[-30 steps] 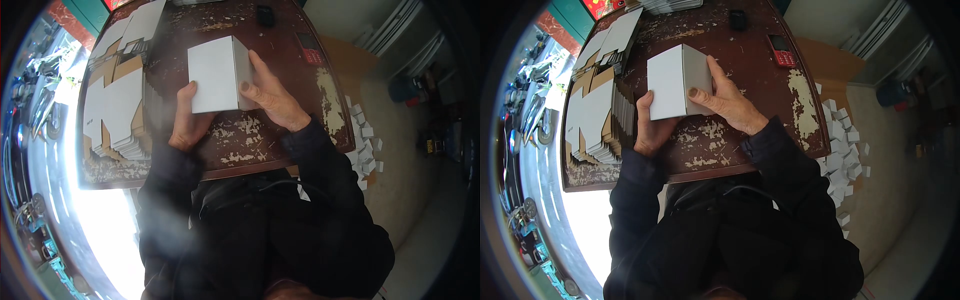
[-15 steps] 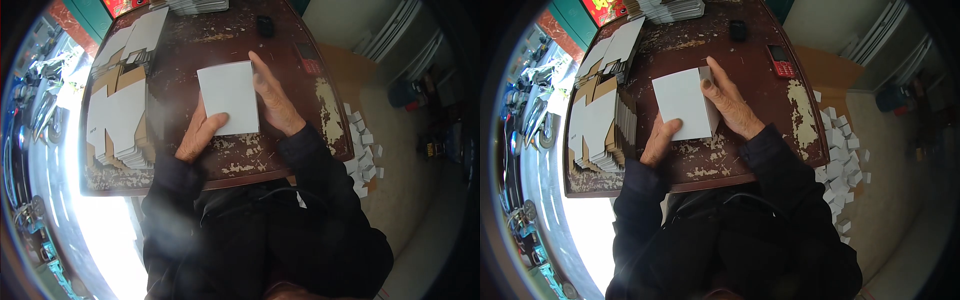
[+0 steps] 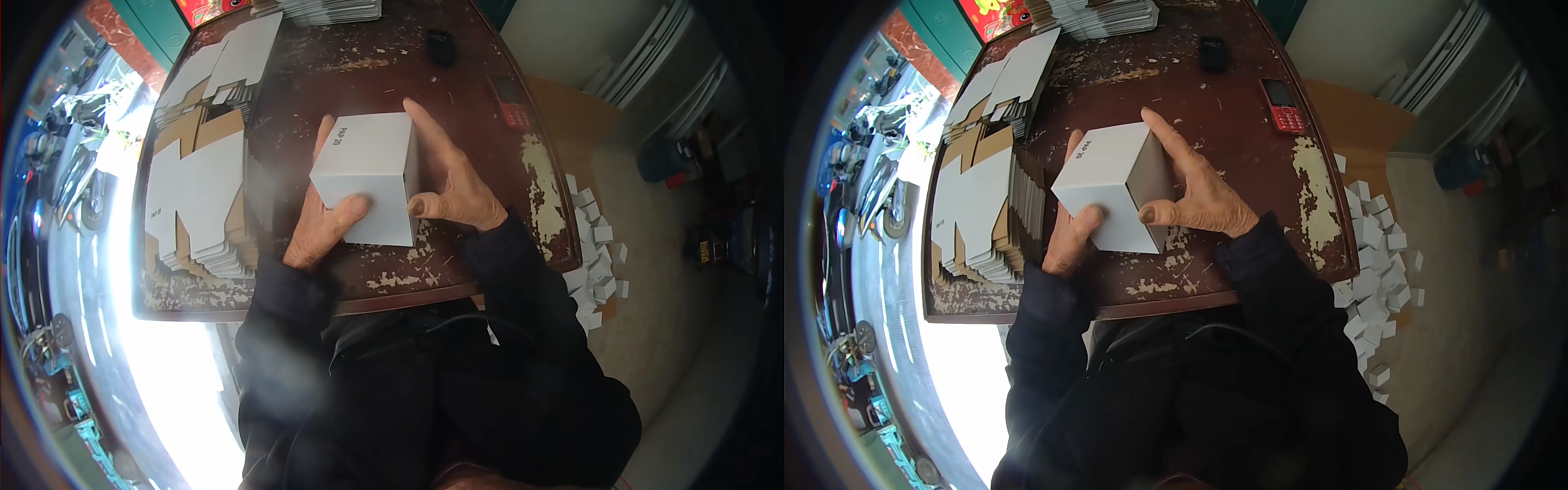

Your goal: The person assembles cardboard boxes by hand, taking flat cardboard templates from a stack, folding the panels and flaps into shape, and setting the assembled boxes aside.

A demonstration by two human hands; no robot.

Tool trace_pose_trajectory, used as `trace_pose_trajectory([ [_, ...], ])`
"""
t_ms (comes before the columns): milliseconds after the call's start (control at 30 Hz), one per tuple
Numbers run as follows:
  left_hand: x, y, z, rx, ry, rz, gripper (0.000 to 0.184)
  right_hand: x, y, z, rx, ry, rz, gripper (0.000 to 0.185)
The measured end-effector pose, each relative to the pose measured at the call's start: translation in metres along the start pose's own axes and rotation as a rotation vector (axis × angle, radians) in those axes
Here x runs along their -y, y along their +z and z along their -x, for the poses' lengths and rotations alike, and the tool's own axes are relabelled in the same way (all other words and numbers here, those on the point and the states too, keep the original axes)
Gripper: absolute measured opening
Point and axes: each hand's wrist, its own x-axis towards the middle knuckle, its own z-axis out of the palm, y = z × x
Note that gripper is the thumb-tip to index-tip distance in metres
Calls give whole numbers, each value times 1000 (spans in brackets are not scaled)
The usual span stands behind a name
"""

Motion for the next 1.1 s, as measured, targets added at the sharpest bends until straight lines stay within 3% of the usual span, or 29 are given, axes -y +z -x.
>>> trace_pose_trajectory([
  [133, 2, -3, 0, -12, 55, -111, 120, -7, 6, 2, -37, -40, 9, 125],
  [633, 15, -1, 0, 23, 157, -180, 117, 4, 0, 6, 23, -17, 223, 128],
  [733, 13, -7, 1, -7, 147, -133, 115, 3, 1, 7, 63, -57, 267, 122],
  [800, 19, -10, 1, 33, 165, -316, 113, 5, 3, 7, 7, -6, 236, 118],
  [900, 19, -2, 3, -22, 144, -351, 117, 1, -1, 12, 39, -47, 199, 116],
  [967, 31, -1, 0, 85, 311, -360, 113, 21, -2, 21, -26, 26, 227, 117],
  [1100, 24, -1, 0, 77, 398, -520, 106, 50, -38, 53, -151, -23, 461, 109],
])
